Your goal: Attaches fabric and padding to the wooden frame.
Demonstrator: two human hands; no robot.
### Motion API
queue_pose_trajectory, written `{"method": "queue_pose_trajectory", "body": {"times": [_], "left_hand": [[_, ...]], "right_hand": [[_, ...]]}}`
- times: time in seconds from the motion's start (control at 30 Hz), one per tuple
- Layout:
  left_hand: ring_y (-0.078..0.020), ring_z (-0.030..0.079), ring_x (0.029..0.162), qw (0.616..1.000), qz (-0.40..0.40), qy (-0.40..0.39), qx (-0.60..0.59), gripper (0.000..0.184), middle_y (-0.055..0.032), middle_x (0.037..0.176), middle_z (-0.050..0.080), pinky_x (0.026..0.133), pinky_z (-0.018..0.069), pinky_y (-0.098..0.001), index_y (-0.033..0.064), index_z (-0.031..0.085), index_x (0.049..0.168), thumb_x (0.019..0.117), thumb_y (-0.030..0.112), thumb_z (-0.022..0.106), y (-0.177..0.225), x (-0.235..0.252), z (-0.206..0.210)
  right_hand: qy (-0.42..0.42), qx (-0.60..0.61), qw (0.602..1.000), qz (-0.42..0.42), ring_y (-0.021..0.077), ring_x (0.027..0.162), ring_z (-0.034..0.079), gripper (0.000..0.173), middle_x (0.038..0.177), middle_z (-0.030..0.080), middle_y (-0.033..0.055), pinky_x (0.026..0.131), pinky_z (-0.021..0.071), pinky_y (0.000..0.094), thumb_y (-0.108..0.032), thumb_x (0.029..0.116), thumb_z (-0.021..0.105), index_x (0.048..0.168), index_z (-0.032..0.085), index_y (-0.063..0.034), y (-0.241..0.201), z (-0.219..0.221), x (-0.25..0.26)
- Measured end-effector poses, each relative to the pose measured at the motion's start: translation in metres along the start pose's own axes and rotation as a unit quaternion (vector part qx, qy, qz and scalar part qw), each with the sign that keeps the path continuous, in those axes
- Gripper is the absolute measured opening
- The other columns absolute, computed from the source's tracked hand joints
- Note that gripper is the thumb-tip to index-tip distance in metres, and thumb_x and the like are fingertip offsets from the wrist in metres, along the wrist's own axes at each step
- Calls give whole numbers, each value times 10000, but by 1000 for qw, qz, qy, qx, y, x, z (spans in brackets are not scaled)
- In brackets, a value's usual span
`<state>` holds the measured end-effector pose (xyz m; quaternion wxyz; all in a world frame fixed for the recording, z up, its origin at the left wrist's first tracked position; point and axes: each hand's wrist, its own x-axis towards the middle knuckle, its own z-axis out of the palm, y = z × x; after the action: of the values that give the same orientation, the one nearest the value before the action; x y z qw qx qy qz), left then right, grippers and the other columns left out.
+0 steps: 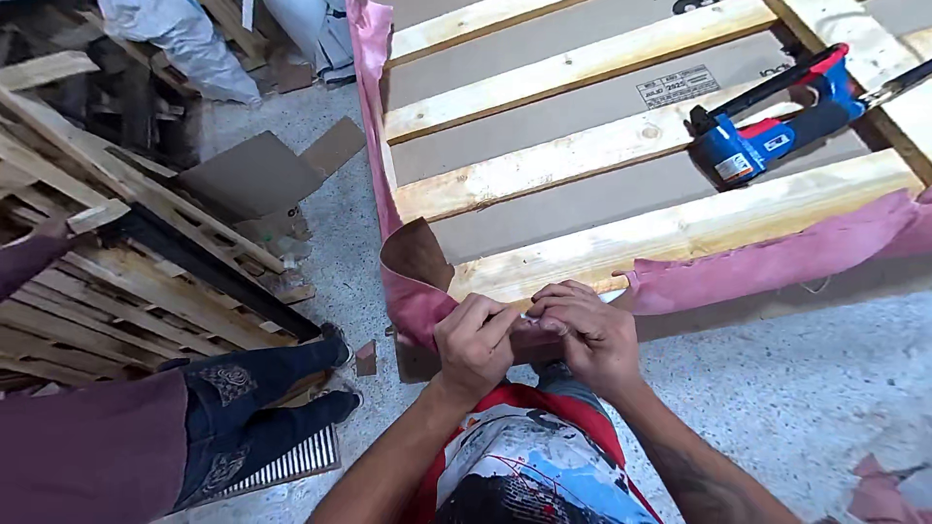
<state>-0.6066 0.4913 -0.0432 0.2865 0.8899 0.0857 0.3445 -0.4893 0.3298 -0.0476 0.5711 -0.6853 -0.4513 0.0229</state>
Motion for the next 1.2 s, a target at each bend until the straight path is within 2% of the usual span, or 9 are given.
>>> {"method": "queue_pose_trajectory", "body": {"times": [0.1, 0.2, 0.33, 0.5, 0.6, 0.7, 0.87, 1.0, 1.2], "left_hand": [[-150, 685, 846, 999, -11, 17, 37, 96, -32, 866, 712, 793, 600, -338, 90, 792, 862, 873, 72, 698, 5, -3, 12], [-164, 707, 897, 999, -3, 14, 30, 118, -27, 862, 718, 1112, 481, -545, 87, 780, 860, 891, 40, 677, 13, -7, 5], [-179, 714, 1026, 1000, 2, -6, -1, 142, -47, 988, 749, 1139, 468, -527, 61, 773, 883, 911, -8, 652, 26, -13, -8], [-241, 490, 1385, 960, -55, -257, 93, 194, -46, 1348, 613, 1242, 314, -496, 148, 719, 1082, 1026, 291, 601, 41, -9, -25], [-266, 498, 1376, 942, -11, -312, 122, 347, -54, 1339, 617, 1230, 279, -593, 160, 715, 1108, 972, 465, 625, 53, 6, -20], [-251, 594, 1257, 950, 41, -277, 136, 506, -53, 1230, 668, 1202, 293, -643, 149, 720, 1132, 943, 608, 618, 70, 9, 1], [-267, 676, 1071, 979, 59, -143, 135, 91, -89, 1020, 712, 1142, 432, -542, 47, 729, 979, 949, 90, 655, 84, 11, 66], [-234, 644, 817, 992, 52, -58, 104, 161, -67, 784, 613, 720, 572, -353, 57, 681, 763, 916, 94, 645, 80, 22, 78], [-202, 659, 815, 993, -16, -20, 114, 136, -77, 846, 638, 671, 578, -321, 46, 693, 794, 896, 94, 618, 85, 52, 80]], "right_hand": [[38, -31, 999, 7, 189, 1089, 714, 198, 1017, 771, 20, 1081, 527, 475, -149, 1009, 607, 912, 768, -88, 0, 13, -5], [-81, -27, 996, -8, 229, 1220, 638, 202, 1182, 723, 30, 1059, 535, 464, -241, 1017, 603, 991, 754, -111, 0, -6, 2], [-259, -91, 961, -32, 237, 1354, 506, 177, 1461, 522, 64, 1055, 519, 455, -347, 927, 708, 1007, 736, -192, -8, -36, 23], [-346, -124, 922, -119, 229, 1370, 508, 112, 1391, 601, 14, 1128, 459, 510, -302, 955, 689, 909, 740, -214, -2, -43, 35], [-328, -175, 922, -108, 251, 1438, 429, 216, 1372, 599, 0, 1226, 310, 582, -453, 889, 755, 936, 738, -243, -3, -77, 32], [-268, -208, 936, -96, 276, 1311, 542, 123, 1226, 661, 31, 1180, 378, 569, -268, 868, 767, 976, 758, -210, 12, -118, 22], [-233, -172, 946, -148, 290, 1238, 584, 151, 1148, 679, 66, 1074, 495, 483, -223, 916, 739, 1053, 769, -165, 43, -123, 18], [-282, -156, 921, -220, 265, 1171, 622, 66, 1114, 682, 68, 944, 570, 413, -143, 954, 675, 958, 736, -119, 56, -125, 36], [-270, -90, 942, -175, 222, 1055, 659, 88, 1137, 655, 84, 818, 605, 355, -29, 887, 634, 958, 665, -71, 57, -129, 59]]}}
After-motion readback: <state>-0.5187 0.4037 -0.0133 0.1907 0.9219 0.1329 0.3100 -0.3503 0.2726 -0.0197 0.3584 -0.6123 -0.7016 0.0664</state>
